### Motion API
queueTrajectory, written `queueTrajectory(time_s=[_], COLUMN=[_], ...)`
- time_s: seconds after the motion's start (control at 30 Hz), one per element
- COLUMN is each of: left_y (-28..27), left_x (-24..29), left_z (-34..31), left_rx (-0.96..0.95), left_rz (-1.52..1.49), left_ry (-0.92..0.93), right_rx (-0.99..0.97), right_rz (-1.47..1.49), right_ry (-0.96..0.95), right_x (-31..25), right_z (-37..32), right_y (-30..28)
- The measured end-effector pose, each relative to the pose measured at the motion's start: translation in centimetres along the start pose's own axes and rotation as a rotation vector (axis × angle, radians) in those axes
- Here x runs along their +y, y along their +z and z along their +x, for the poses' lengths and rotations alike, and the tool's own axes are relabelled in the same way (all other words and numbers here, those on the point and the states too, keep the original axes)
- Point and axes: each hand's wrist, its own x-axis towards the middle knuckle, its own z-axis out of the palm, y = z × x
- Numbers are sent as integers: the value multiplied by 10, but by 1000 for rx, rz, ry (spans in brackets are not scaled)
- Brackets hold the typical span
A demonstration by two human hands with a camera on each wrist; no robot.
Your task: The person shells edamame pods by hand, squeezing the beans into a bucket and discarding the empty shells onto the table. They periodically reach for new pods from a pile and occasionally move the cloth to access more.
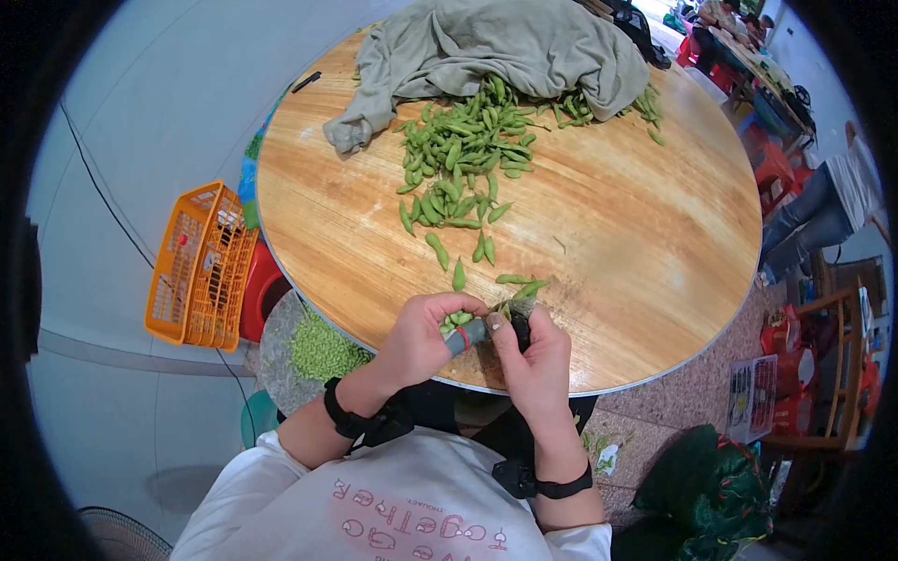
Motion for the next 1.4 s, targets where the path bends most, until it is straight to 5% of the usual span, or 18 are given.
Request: queueTrajectory(time_s=[0.13, 0.2, 0.27, 0.33, 0.4, 0.43, 0.63, 0.7, 0.77, 0.93, 1.0, 1.07, 1.13, 1.27, 1.33, 1.4], left_y=[3, 3, -6, -10, -9, -8, -7, -7, -12, -26, -42, -47, -45, -47, -65, -97], left_x=[-7, -5, -4, -2, 3, 2, 5, 10, 9, -4, -12, -7, -8, 3, 0, -5], left_z=[-3, -3, -2, -2, -4, -5, -13, -14, -16, -22, -26, -30, -34, -42, -54, -71], left_rx=[-13, -27, -60, -98, -54, -53, -95, 54, 21, -114, -39, -3, -73, 1, 111, 172], left_rz=[-69, -696, -780, -867, -896, -897, -958, -914, -928, -865, -917, -907, -1054, -1043, -884, -685], left_ry=[-148, -279, -322, -365, -457, -457, -435, -569, -560, -372, -318, -321, -368, -458, -393, -235], right_rx=[13, 7, -770, -875, -287, -208, -217, -227, -250, -185, -666, -641, -238, -170, -90, 79], right_rz=[-24, 58, -40, -118, -240, -427, -853, -901, -270, 306, 178, 98, -255, -385, -509, -813], right_ry=[-34, 44, 22, -26, 21, -136, -408, -449, -189, 218, 180, 152, -278, -283, -183, -307], right_x=[-6, -14, -29, -35, -36, -19, -32, -27, -13, -17, -20, -22, -22, -20, -23, -12], right_z=[-3, -4, -2, -3, -12, -10, -13, -12, -8, -8, -8, -7, -10, -11, -7, 1], right_y=[0, -14, -44, -40, -20, -21, 2, 4, 4, -13, -29, -14, 19, 28, 22, 14])
